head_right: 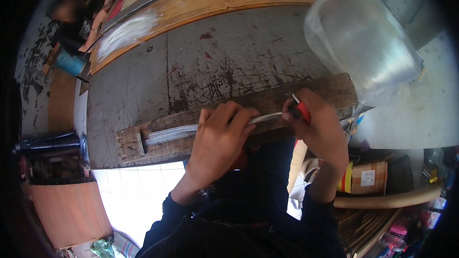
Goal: The person peels away layers of thin plastic tubing by hand and using a utility knife on a workbench.
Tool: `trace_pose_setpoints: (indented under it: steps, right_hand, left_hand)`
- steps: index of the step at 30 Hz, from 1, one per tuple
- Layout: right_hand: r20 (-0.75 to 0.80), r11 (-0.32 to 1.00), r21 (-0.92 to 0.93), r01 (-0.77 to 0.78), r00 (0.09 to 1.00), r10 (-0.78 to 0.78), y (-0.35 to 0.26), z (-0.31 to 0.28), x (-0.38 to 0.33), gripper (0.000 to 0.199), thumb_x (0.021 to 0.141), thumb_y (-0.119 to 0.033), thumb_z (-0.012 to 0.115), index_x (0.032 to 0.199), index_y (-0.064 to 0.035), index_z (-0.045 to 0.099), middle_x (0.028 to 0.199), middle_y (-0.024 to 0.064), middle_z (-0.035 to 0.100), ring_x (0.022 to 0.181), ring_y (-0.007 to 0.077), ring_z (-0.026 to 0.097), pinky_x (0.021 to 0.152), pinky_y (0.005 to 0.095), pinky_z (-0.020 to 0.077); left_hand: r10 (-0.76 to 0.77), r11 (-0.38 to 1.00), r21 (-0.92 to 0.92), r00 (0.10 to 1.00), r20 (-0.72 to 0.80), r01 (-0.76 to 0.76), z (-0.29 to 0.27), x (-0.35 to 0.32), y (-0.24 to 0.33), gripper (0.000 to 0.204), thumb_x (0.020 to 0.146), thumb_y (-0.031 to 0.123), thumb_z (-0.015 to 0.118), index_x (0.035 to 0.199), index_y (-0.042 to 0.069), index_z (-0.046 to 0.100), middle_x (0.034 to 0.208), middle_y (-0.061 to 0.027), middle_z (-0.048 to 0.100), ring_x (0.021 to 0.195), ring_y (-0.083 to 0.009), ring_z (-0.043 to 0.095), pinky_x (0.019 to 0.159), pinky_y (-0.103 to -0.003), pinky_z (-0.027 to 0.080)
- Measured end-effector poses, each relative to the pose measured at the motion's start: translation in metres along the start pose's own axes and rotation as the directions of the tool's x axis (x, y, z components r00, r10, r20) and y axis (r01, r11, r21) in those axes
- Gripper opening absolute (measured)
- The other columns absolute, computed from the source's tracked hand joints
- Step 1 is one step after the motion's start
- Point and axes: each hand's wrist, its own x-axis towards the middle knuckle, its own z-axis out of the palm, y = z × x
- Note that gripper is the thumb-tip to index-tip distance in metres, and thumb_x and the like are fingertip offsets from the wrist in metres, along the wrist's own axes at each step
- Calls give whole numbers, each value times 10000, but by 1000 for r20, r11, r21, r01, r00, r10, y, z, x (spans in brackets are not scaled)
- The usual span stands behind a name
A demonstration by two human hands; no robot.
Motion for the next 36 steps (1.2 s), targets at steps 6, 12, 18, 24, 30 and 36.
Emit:
trace_pose_setpoints:
  steps: [6, 12, 18, 24, 30, 36]
  right_hand:
    - [90, 946, -194, 259, 965, -246, 14, -7, 22, 135, 712, 16, 632, 795, 0, 527, 667, 69, 510, 507, 144, 488, 471, 264, 375]
    - [204, 917, -314, 247, 961, -189, 6, -8, 18, 204, 689, -75, 664, 837, -3, 543, 804, 139, 536, 762, 337, 536, 655, 388, 410]
    - [234, 913, -248, 325, 934, -269, 10, 3, 7, 264, 675, -103, 699, 876, -28, 545, 809, 123, 526, 787, 318, 556, 662, 368, 437]
    - [154, 920, -218, 324, 943, -295, 7, 13, 1, 303, 648, -104, 730, 879, -22, 551, 806, 105, 528, 740, 294, 554, 631, 333, 441]
    - [269, 983, -71, 172, 952, -147, -26, -9, 30, 249, 717, -177, 714, 845, -29, 560, 663, 62, 540, 554, 189, 531, 543, 279, 432]
    - [374, 975, 120, 186, 901, -218, -58, -15, 93, 204, 709, -153, 714, 789, -54, 554, 631, -11, 520, 426, 42, 419, 393, 190, 307]
  left_hand:
    - [-32, 999, -9, 998, 58, 33, -13, -3, -12, 183, 717, 84, 660, 885, 77, 589, 835, -42, 508, 816, -205, 539, 732, -351, 388]
    - [-50, 999, -4, 992, 115, 51, -15, -3, -6, 160, 727, 73, 654, 867, 72, 578, 847, -53, 486, 831, -210, 528, 749, -364, 389]
    - [-9, 1000, -22, 992, 127, 12, -17, -5, -4, 161, 723, 49, 644, 862, 58, 563, 837, -60, 497, 806, -222, 529, 743, -352, 394]
    - [15, 997, -72, 991, 134, -5, -22, -3, -3, 168, 720, 34, 641, 870, 54, 569, 760, -75, 534, 726, -240, 549, 696, -342, 407]
    - [68, 989, -133, 998, 14, -65, -50, 15, -13, 211, 713, -4, 660, 916, 41, 625, 827, -66, 614, 725, -183, 614, 645, -280, 502]
    - [-35, 742, -609, 924, 381, 279, -95, 65, -57, 230, 800, 31, 616, 1020, -25, 579, 907, -82, 609, 839, -138, 589, 727, -251, 474]
